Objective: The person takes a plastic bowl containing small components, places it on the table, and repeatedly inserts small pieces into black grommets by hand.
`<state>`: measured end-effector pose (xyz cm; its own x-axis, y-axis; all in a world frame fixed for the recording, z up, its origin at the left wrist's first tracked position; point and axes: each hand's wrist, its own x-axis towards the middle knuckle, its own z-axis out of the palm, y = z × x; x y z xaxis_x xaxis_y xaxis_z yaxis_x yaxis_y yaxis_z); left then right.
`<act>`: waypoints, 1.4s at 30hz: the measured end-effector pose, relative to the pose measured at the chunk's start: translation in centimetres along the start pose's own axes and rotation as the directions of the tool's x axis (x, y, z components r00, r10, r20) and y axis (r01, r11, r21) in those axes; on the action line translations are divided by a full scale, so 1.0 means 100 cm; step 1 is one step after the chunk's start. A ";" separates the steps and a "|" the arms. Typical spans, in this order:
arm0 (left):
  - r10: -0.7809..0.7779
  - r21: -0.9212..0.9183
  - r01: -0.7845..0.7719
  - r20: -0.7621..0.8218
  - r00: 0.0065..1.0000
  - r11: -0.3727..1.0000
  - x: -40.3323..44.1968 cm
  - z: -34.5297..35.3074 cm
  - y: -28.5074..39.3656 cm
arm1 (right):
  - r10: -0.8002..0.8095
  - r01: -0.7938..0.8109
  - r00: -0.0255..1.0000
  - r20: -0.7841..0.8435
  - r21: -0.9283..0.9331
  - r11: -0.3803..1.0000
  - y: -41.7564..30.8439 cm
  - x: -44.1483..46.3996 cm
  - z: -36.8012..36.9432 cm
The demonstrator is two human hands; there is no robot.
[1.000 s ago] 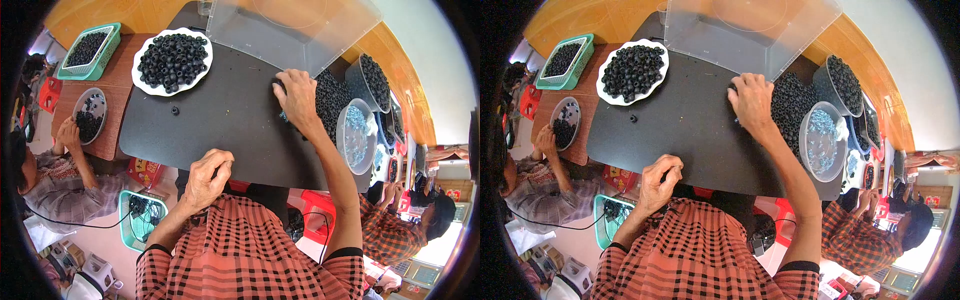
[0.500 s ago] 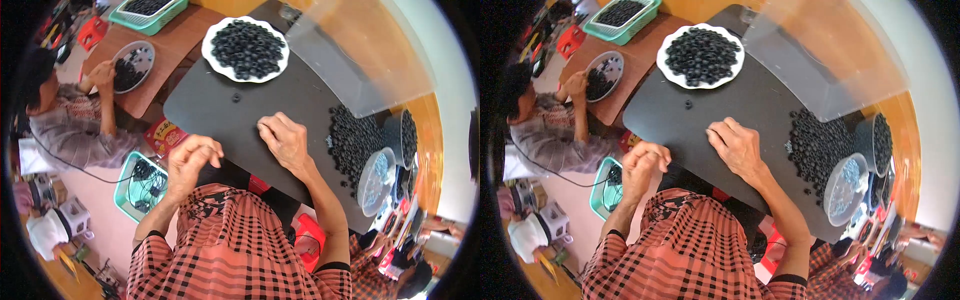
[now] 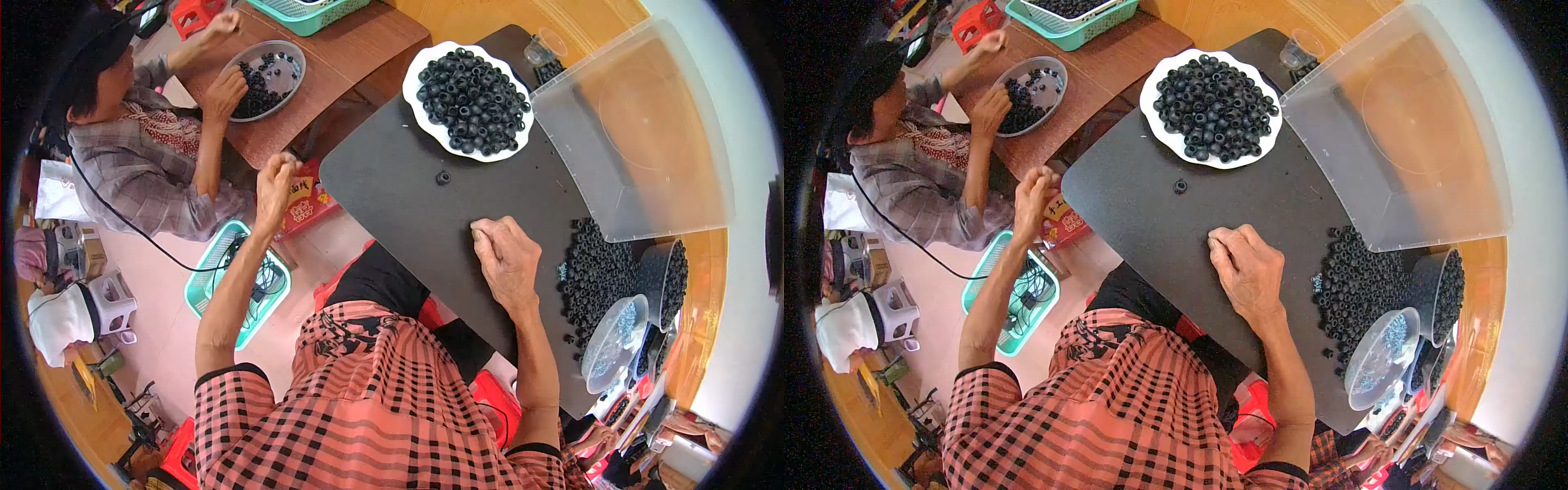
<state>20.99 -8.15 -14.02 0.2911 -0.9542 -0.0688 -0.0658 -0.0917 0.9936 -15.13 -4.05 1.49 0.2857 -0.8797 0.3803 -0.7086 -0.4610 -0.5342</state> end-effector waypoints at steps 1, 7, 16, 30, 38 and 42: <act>-0.003 0.001 0.003 0.000 1.000 1.000 0.012 -0.004 -0.010 | 0.011 -0.011 1.000 0.015 -0.004 1.000 0.000 0.000 -0.001; -0.239 -0.381 0.222 0.002 0.971 0.897 0.066 -0.023 -0.034 | 0.033 -0.033 0.999 0.040 0.001 0.999 -0.001 0.000 -0.001; -0.322 -0.484 0.330 0.104 0.941 0.810 0.112 -0.035 -0.053 | 0.064 -0.064 0.996 0.054 -0.009 0.998 -0.002 0.000 -0.001; -0.379 -0.547 0.310 -0.014 0.925 0.778 0.134 -0.026 -0.067 | 0.053 -0.053 0.997 0.047 -0.014 0.999 -0.001 0.000 -0.003; -0.404 -0.543 0.229 -0.227 0.886 0.808 0.164 -0.048 -0.087 | 0.056 -0.055 0.997 0.056 -0.008 0.998 0.000 0.001 -0.002; -0.411 -0.490 0.218 -0.329 0.850 0.844 0.176 -0.074 -0.091 | 0.066 -0.066 0.996 0.060 -0.002 0.998 0.000 0.001 -0.003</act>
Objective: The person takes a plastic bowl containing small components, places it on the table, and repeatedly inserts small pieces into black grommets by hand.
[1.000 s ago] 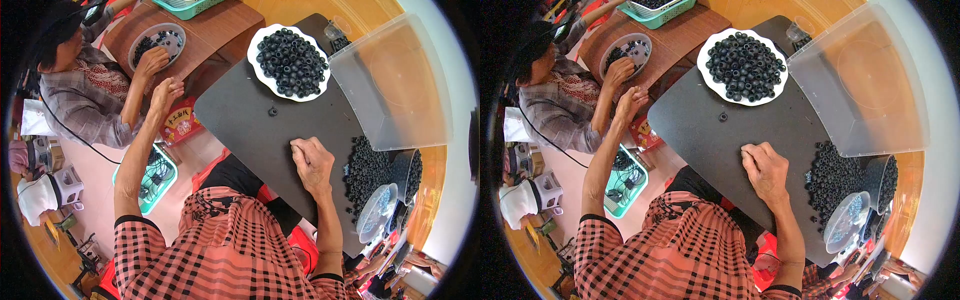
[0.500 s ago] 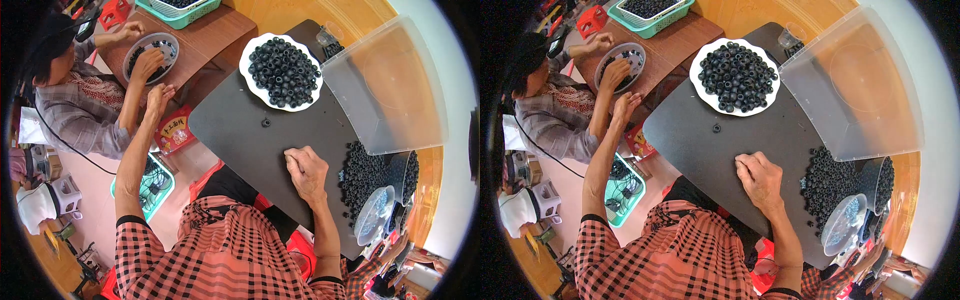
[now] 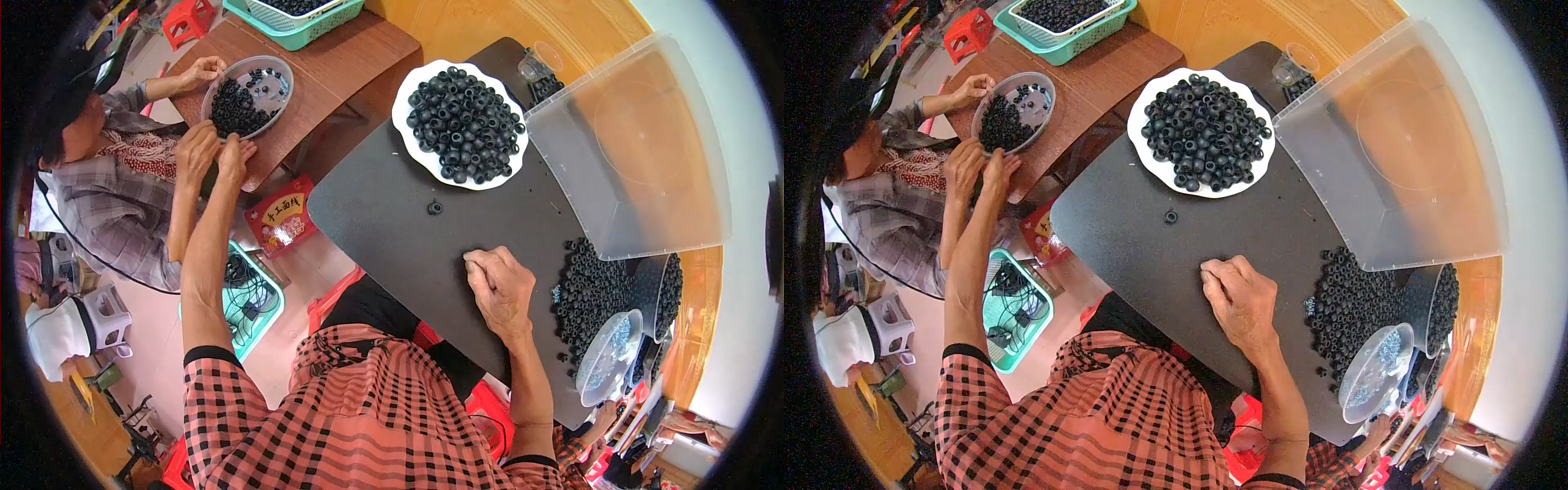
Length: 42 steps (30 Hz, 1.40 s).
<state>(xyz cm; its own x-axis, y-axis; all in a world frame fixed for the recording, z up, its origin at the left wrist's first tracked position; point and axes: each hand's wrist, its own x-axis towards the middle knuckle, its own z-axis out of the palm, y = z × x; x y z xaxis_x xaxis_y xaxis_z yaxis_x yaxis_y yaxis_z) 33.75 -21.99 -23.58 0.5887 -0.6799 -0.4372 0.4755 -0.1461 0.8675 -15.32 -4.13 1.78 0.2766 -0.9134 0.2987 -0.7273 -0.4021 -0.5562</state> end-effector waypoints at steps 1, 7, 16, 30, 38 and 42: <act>0.010 0.070 -0.008 -0.032 0.999 0.998 0.002 -0.004 0.003 | 0.016 -0.016 1.000 0.010 -0.001 1.000 0.000 0.000 0.000; 0.013 0.221 -0.043 0.134 0.991 0.974 -0.037 -0.025 0.051 | -0.029 0.029 1.000 -0.006 0.002 1.000 0.002 0.000 0.001; -0.074 0.315 0.068 0.009 0.997 0.947 0.073 -0.051 0.056 | -0.036 0.036 0.999 -0.003 -0.002 0.999 0.002 0.002 0.000; -0.013 -0.102 0.033 0.185 0.983 0.994 0.010 0.002 0.045 | 0.018 -0.016 0.999 -0.030 0.048 0.999 -0.001 0.003 0.003; 0.008 -0.086 0.015 0.256 0.967 0.996 0.016 0.004 0.085 | -0.078 0.078 0.997 -0.028 0.015 0.997 0.007 -0.001 0.001; 0.005 -0.066 0.014 0.284 0.959 0.998 0.001 -0.011 0.091 | -0.108 0.109 0.993 -0.055 0.021 0.994 0.007 -0.001 0.002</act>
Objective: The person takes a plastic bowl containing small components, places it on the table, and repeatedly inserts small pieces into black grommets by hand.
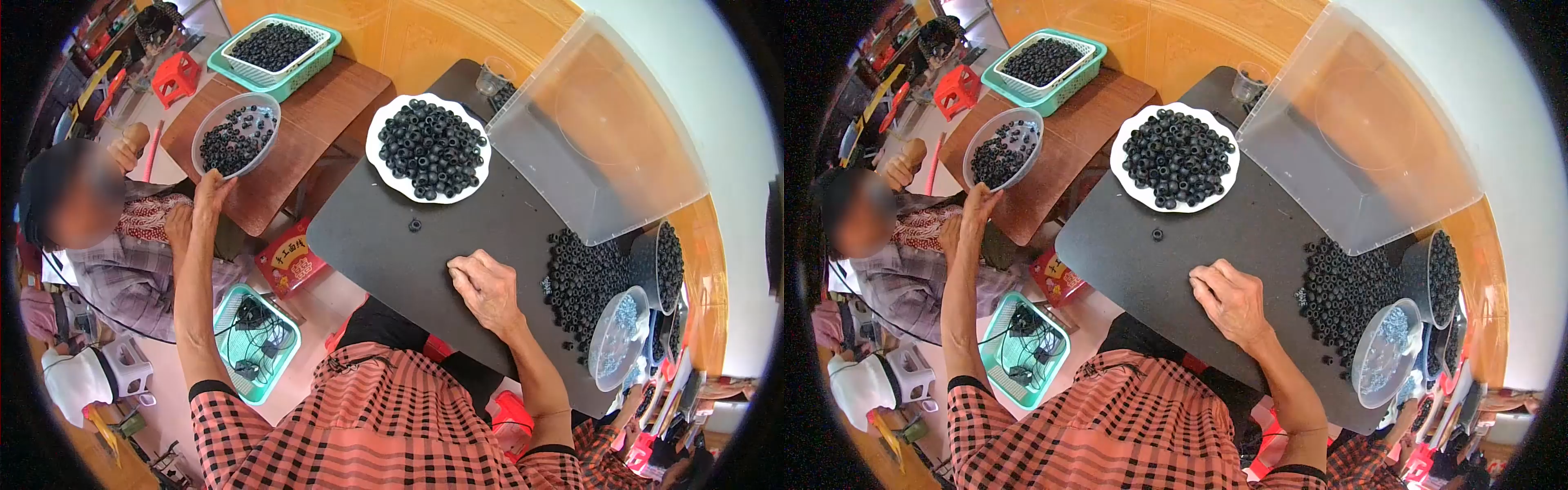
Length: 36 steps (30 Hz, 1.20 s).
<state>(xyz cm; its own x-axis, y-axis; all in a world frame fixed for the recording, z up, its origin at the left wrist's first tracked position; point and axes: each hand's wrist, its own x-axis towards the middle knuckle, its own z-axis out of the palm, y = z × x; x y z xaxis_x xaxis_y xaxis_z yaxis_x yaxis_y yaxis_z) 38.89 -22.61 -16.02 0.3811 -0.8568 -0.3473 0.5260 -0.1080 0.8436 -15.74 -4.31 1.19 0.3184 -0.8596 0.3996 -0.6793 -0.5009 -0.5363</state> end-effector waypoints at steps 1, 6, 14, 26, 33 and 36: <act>0.010 0.006 -0.010 -0.022 1.000 1.000 -0.007 0.002 -0.002 | 0.009 -0.009 1.000 0.006 -0.001 1.000 0.000 -0.001 -0.001; 0.029 0.048 -0.031 0.032 0.999 0.998 -0.057 0.011 0.020 | 0.047 -0.047 0.999 0.021 -0.014 0.999 -0.003 -0.001 -0.001; 0.117 0.116 -0.155 0.281 0.953 0.981 -0.118 0.038 0.060 | 0.083 -0.084 0.996 0.015 0.113 0.990 -0.003 -0.002 0.000; 0.128 0.010 -0.169 0.605 0.786 0.986 -0.266 0.178 0.090 | -0.548 0.549 0.830 -0.107 -0.023 0.835 -0.106 0.088 -0.047; 0.002 0.025 -0.032 0.761 0.649 0.999 -0.300 0.235 0.067 | -0.504 0.501 0.859 -0.085 -0.064 0.863 -0.082 0.125 -0.050; -0.043 0.085 -0.036 0.772 0.634 0.996 -0.310 0.258 0.055 | -0.383 0.383 0.923 0.021 -0.129 0.915 -0.061 0.127 -0.059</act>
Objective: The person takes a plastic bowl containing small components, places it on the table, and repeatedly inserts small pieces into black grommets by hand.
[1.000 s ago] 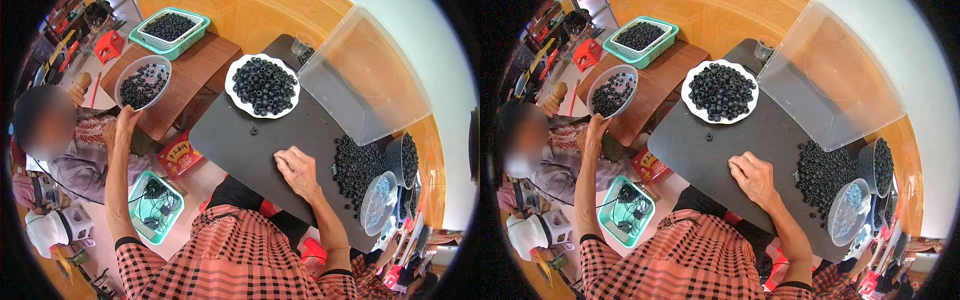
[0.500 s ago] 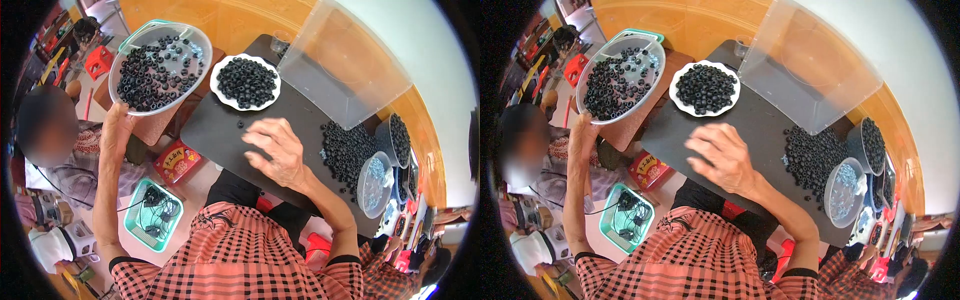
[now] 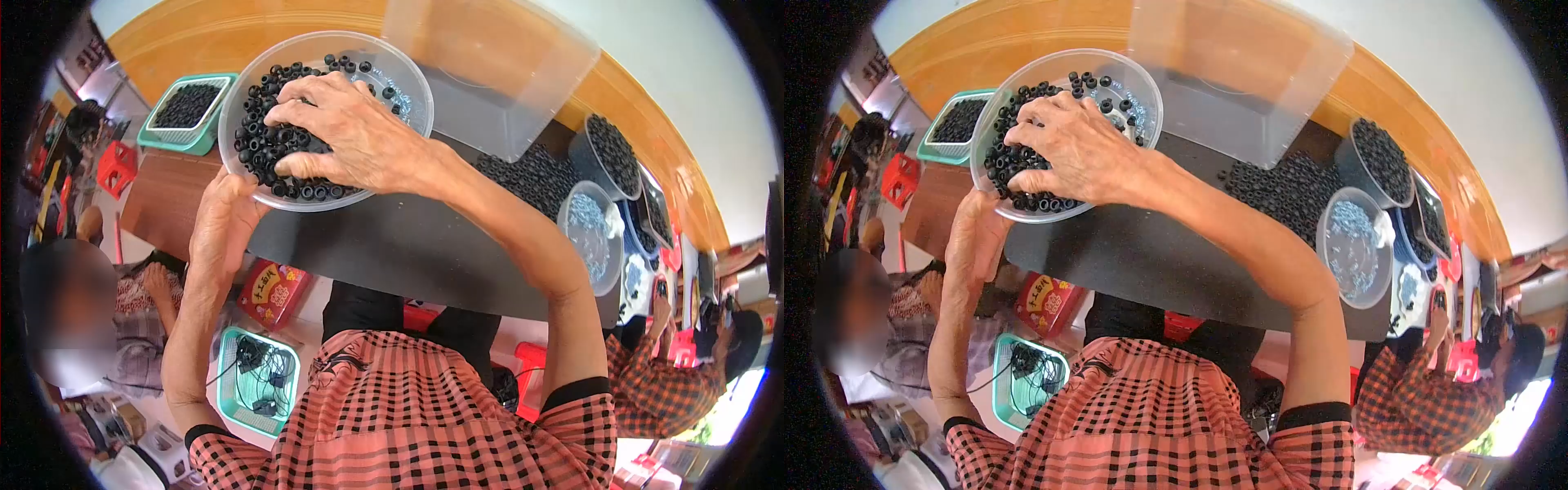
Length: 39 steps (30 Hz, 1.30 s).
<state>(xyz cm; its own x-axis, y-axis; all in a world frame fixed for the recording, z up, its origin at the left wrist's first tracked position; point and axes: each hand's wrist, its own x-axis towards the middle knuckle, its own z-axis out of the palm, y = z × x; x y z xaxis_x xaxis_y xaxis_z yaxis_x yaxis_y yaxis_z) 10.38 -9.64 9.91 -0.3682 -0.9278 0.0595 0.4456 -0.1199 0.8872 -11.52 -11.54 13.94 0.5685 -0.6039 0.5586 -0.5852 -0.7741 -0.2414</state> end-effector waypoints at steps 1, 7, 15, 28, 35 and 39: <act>-0.016 0.022 0.016 -0.005 1.000 1.000 0.005 0.002 -0.007 | 0.030 -0.029 0.999 0.029 -0.038 0.999 0.006 -0.003 0.000; -0.068 0.007 0.068 0.071 0.995 0.998 0.033 0.006 -0.030 | 0.119 -0.106 0.973 0.200 -0.072 0.992 0.021 -0.017 -0.003; -0.082 -0.060 0.083 0.027 0.996 0.995 0.054 0.015 -0.048 | 0.174 -0.194 0.929 0.327 0.029 0.981 0.029 -0.043 -0.017; -0.146 -0.040 0.147 0.011 0.989 0.988 0.076 0.029 -0.060 | 0.210 -0.217 0.937 0.280 -0.006 0.976 0.044 -0.069 -0.019; -0.193 -0.005 0.193 0.041 0.980 0.981 0.086 0.028 -0.065 | 0.212 -0.228 0.931 0.297 0.021 0.973 0.051 -0.074 -0.017; -0.215 0.009 0.215 0.040 0.976 0.977 0.090 0.031 -0.065 | 0.208 -0.241 0.942 0.265 0.098 0.965 0.053 -0.077 -0.019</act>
<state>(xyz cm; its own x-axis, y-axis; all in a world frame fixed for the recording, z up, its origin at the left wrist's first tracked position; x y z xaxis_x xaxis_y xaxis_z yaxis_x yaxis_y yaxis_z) 1.62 -16.13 6.15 -0.4876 -0.8656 -0.1142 0.3491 -0.3131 0.8832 -20.06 -10.68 9.87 0.5664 -0.7801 0.2658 -0.6451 -0.6204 -0.4460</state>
